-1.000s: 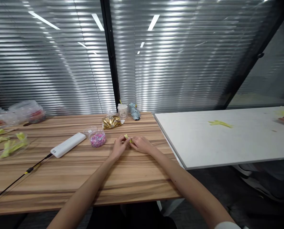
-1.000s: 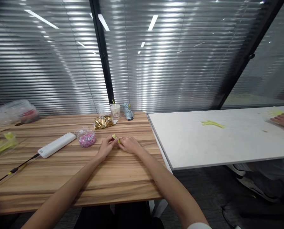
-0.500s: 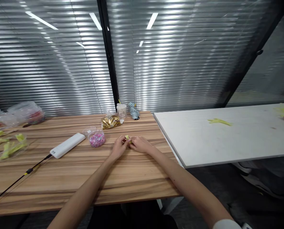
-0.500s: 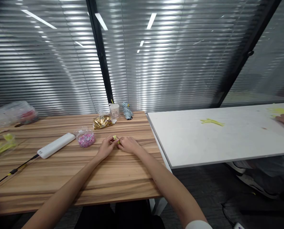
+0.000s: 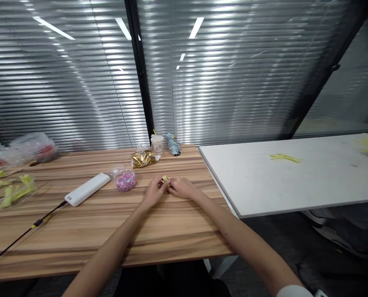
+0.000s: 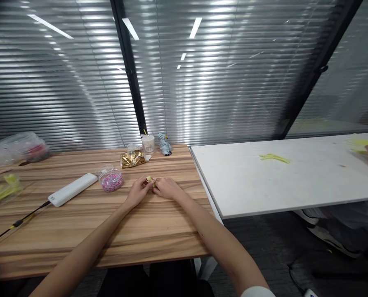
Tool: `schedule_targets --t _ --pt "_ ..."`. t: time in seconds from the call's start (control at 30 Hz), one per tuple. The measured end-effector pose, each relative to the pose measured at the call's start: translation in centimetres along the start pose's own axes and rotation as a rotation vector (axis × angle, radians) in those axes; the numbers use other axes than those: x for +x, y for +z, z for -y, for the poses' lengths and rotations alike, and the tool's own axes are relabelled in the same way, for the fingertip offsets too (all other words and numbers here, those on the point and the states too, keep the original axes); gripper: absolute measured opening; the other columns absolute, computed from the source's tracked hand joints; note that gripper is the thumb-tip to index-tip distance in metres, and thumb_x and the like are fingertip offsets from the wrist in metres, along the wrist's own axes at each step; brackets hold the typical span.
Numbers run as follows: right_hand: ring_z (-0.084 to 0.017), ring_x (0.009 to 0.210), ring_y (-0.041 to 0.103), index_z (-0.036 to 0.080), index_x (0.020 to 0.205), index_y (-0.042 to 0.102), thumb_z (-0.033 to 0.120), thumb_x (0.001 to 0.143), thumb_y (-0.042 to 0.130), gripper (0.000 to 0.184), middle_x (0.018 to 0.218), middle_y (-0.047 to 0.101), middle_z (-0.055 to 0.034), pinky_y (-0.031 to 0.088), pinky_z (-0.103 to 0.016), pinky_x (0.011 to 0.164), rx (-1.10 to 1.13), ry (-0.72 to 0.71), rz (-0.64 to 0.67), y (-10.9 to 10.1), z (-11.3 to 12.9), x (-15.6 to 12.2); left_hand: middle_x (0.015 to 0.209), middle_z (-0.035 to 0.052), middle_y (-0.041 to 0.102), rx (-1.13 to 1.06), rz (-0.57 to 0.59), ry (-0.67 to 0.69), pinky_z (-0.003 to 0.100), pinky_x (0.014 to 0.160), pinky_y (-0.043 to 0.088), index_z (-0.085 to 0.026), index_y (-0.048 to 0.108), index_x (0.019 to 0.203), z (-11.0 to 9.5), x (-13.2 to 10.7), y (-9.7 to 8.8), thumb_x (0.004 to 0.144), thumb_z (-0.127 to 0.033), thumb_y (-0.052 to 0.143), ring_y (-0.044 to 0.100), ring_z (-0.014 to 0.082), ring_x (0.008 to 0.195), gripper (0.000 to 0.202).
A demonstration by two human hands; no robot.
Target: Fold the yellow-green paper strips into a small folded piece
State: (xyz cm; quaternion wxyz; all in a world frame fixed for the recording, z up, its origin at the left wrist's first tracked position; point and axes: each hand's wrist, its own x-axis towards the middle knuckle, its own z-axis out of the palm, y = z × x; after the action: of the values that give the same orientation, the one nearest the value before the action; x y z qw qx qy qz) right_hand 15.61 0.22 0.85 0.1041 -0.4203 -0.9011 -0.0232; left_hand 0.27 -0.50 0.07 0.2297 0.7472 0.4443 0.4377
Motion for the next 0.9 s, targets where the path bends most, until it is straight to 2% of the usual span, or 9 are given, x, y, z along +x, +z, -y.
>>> schedule_targets --t 0.67,0.9 --pt "-0.02 0.086 0.059 0.011 0.103 0.057 0.031 0.087 0.035 0.034 0.102 0.062 -0.0122 0.039 -0.026 0.074 0.023 -0.001 0.042 0.14 -0.02 0.12 0.068 0.0021 0.056 0.089 0.008 0.009 0.024 0.06 0.037 -0.015 0.055 0.071 0.31 -0.03 0.04 0.079 -0.035 0.047 0.049 0.0136 0.064 0.023" --pt "-0.019 0.085 0.059 0.012 0.099 0.058 0.031 0.088 0.036 0.031 0.098 0.063 -0.0102 0.039 -0.026 0.072 0.024 -0.005 0.009 0.1 -0.05 0.01 0.054 -0.0012 0.051 0.086 -0.096 -0.046 0.022 0.053 0.033 -0.016 0.052 0.056 0.76 0.1 -0.03 0.07 -0.036 0.057 0.045 0.0117 0.055 0.025"
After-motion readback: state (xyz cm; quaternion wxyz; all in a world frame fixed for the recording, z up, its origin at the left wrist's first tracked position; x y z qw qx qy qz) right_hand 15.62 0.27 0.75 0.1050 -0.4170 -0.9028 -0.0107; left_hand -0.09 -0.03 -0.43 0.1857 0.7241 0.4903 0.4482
